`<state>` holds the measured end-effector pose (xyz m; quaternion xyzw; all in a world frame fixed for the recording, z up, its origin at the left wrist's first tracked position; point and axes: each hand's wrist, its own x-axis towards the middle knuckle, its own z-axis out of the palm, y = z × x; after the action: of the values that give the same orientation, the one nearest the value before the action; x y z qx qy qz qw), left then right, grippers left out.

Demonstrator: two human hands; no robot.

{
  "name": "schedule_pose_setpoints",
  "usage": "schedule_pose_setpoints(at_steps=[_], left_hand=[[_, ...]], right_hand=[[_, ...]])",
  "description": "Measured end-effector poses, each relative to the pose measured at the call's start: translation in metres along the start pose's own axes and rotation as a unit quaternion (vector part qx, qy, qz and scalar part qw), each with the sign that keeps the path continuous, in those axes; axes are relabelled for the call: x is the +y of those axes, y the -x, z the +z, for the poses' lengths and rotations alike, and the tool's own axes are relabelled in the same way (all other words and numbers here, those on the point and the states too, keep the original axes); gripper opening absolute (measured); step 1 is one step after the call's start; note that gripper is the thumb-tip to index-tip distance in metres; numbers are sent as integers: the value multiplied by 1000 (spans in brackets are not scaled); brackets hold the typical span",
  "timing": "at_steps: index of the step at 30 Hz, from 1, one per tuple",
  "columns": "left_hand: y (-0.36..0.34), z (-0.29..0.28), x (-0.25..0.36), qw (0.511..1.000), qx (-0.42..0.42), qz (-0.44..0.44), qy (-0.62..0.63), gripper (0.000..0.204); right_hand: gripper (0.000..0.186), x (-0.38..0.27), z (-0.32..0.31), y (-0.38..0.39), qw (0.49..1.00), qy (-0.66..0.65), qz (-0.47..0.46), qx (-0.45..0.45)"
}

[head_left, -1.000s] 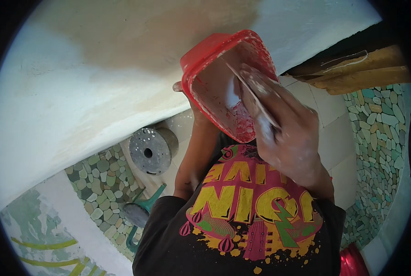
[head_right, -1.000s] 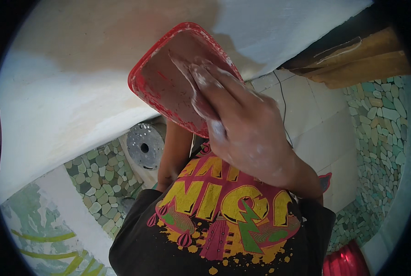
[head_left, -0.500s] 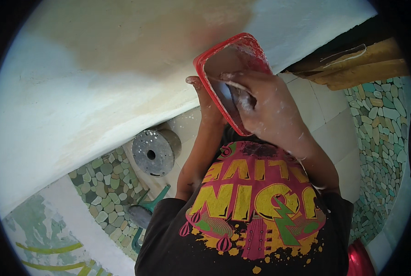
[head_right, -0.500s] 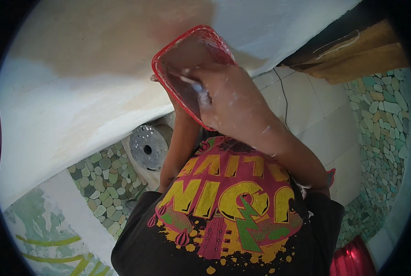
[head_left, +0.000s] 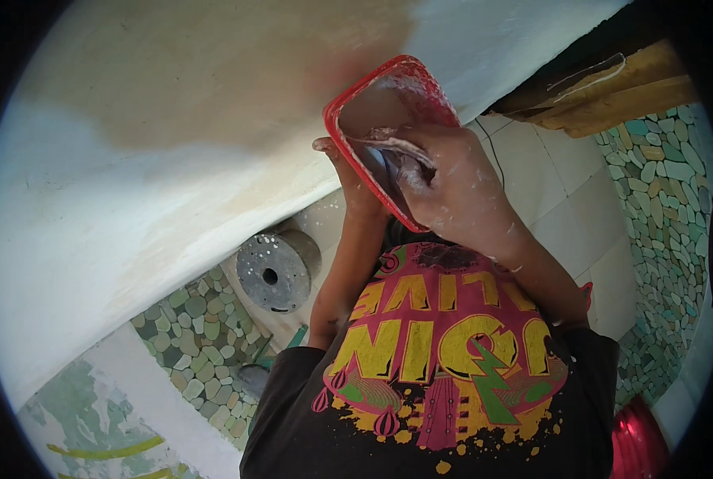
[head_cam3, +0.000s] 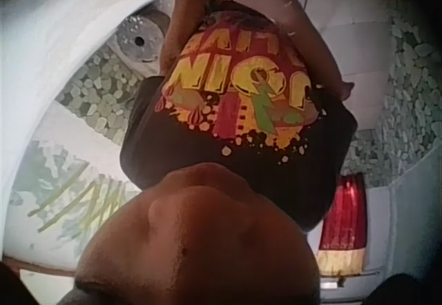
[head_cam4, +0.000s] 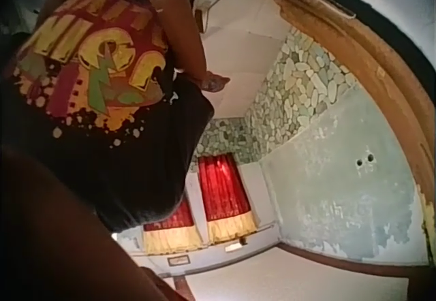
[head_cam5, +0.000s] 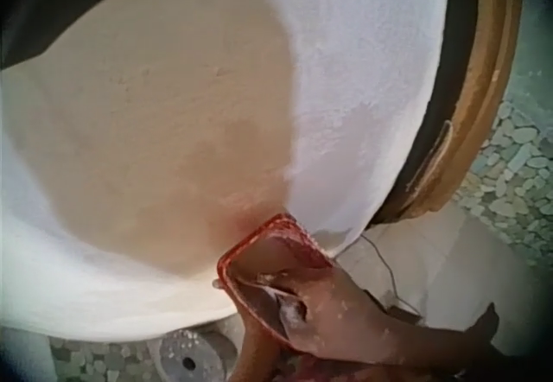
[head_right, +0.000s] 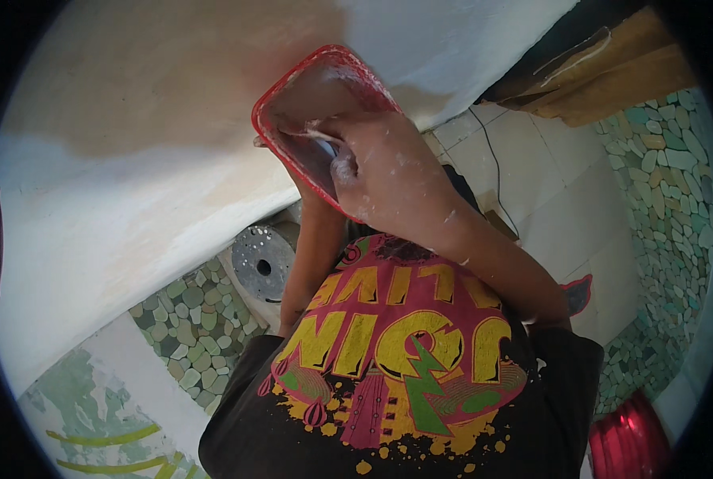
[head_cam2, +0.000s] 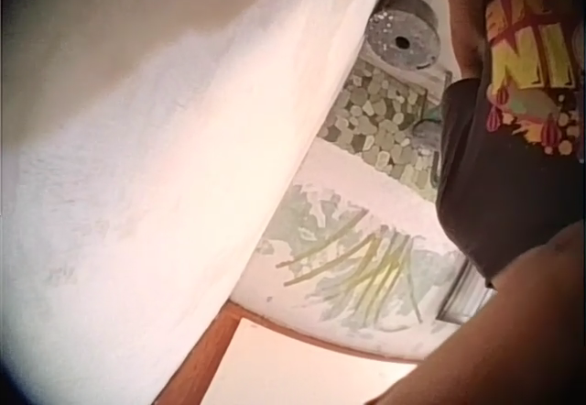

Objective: The person is using a scraper to apply white wall putty or filler to a damaged area on a wall.

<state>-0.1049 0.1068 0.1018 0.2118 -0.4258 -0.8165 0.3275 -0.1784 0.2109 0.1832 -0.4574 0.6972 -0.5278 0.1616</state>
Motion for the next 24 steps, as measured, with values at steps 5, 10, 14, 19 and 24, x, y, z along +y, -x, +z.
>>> schedule_pose_setpoints(at_steps=[5, 10, 14, 19, 24], left_hand=[[6, -4, -8, 1000, -3, -21, 14, 97], [-8, 9, -15, 983, 123, -126, 50, 92], [9, -41, -60, 998, -24, 32, 48, 86], [3, -54, -81, 989, 2, 27, 142, 87], [15, -57, -85, 980, -64, -10, 190, 84]], right_hand=[[28, 2, -5, -1, 999, -5, 35, -27], [32, 9, 15, 8, 999, 11, -9, 37], [33, 10, 19, 8, 1000, -7, -5, 10], [33, 7, -3, 9, 998, -40, 21, -36], [27, 1, -19, 28, 997, -69, -36, 9]])
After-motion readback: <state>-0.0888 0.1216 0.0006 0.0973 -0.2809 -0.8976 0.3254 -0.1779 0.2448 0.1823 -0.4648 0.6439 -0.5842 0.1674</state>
